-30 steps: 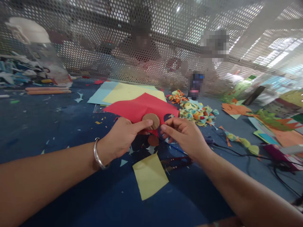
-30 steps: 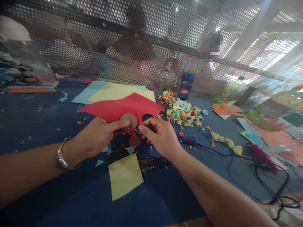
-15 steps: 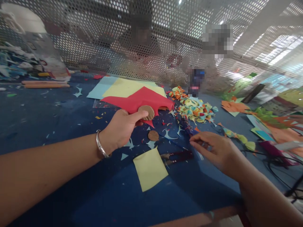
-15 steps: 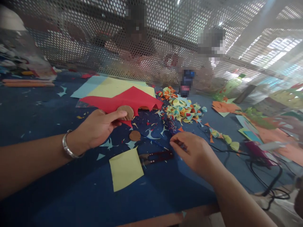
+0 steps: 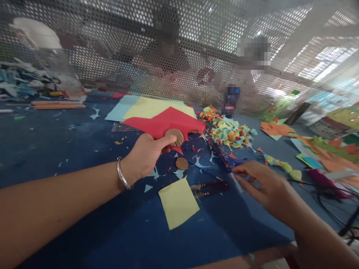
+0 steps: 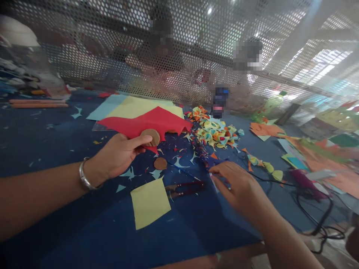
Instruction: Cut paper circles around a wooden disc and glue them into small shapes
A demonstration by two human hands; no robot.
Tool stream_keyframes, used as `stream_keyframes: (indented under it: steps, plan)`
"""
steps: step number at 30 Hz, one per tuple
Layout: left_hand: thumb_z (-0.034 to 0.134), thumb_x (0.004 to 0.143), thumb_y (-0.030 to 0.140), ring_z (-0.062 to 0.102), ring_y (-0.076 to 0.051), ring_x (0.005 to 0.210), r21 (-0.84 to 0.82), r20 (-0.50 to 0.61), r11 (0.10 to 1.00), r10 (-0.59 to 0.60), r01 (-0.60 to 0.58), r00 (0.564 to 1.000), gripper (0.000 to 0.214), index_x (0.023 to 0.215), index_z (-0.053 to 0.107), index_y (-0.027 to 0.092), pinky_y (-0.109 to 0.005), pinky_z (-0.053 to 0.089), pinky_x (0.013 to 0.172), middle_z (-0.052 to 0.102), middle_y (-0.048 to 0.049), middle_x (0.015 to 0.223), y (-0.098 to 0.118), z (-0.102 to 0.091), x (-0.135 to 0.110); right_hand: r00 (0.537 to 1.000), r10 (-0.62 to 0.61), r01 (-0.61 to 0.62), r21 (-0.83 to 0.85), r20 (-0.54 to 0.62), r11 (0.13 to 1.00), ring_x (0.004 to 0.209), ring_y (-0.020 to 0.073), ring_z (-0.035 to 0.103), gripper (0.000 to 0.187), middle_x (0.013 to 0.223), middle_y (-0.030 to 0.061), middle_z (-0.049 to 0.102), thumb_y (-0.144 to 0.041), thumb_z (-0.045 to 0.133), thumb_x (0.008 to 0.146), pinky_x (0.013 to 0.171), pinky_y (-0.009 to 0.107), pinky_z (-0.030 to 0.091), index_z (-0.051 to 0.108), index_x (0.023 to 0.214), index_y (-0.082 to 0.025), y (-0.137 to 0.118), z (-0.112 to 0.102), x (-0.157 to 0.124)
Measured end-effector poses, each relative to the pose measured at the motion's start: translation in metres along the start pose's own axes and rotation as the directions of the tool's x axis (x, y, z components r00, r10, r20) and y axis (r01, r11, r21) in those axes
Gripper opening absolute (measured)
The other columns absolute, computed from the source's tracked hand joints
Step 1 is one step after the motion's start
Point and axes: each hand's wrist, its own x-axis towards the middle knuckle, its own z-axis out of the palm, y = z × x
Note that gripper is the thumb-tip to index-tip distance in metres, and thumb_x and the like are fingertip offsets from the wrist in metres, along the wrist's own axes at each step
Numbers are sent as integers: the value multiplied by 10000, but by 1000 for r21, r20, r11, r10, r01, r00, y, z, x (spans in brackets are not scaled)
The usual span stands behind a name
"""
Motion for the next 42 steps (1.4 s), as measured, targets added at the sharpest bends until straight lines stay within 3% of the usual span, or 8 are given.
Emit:
stream_keyframes:
  steps: [5, 9, 12, 17, 21, 28, 37, 42]
  plan:
    - [847, 645, 332, 619, -155, 718, -5, 1, 1000, -14, 14, 1000, 207, 665, 775, 139, -290, 456, 694, 745, -85, 766, 1, 0, -1, 996, -85, 85, 3, -21, 996, 882, 221, 677, 125, 935, 82, 708, -209, 533, 962, 792, 364, 537, 644, 1018, -194, -14, -3, 5]
    - [845, 649, 317, 632, -154, 729, -21, 21, 1000, -11, 11, 1000, 186, 671, 777, 146, -280, 467, 697, 750, -81, 775, 1, 0, -1, 962, -194, 187, 57, 191, 981, 989, 234, 645, 192, 1061, 93, 699, -180, 525, 961, 937, 442, 501, 643, 1111, -197, -39, 3, 10]
    - [839, 659, 309, 638, -144, 730, -30, 34, 999, -12, 13, 999, 167, 669, 779, 154, -263, 467, 677, 755, -74, 779, 1, 0, -2, 941, -164, 160, 37, 295, 986, 1000, 254, 628, 223, 1079, 108, 687, -177, 516, 953, 951, 482, 489, 647, 1133, -189, -50, 5, 17]
    - [834, 662, 318, 664, -151, 738, -13, 62, 999, -40, 41, 997, 154, 652, 776, 176, -268, 485, 704, 776, -76, 791, 1, -1, -4, 924, -96, 108, -10, 369, 994, 896, 265, 602, 209, 959, 101, 653, -134, 538, 861, 813, 451, 505, 663, 1024, -172, -60, 4, 31]
    - [832, 665, 325, 668, -150, 733, -7, 62, 999, -40, 40, 997, 158, 647, 773, 179, -265, 486, 698, 780, -75, 795, 1, -1, -3, 920, -15, 28, -28, 391, 999, 839, 245, 581, 178, 904, 76, 616, -123, 569, 787, 732, 380, 475, 623, 949, -175, -64, 3, 34]
    - [837, 654, 305, 658, -141, 734, -40, 61, 998, -43, 45, 997, 142, 656, 780, 176, -253, 484, 694, 772, -68, 788, 2, -1, -3, 903, 45, -64, 29, 426, 998, 752, 182, 574, 114, 857, 25, 623, -131, 540, 829, 687, 301, 415, 548, 914, -206, -61, 5, 25]
    - [840, 643, 310, 656, -162, 760, -53, 53, 999, -7, 10, 999, 172, 686, 775, 156, -278, 477, 698, 769, -88, 820, -2, -2, 0, 919, 104, -103, -22, 379, 994, 618, 153, 532, 80, 701, -14, 585, -145, 487, 863, 601, 276, 361, 497, 831, -217, -59, 6, 22]
    - [840, 633, 292, 635, -143, 703, -67, 38, 998, -4, 7, 999, 160, 622, 749, 161, -277, 464, 677, 745, -60, 745, 1, -1, -1, 917, 84, -95, 8, 391, 995, 636, 155, 565, 74, 766, 6, 629, -154, 490, 881, 608, 279, 389, 531, 882, -215, -62, 8, 20]
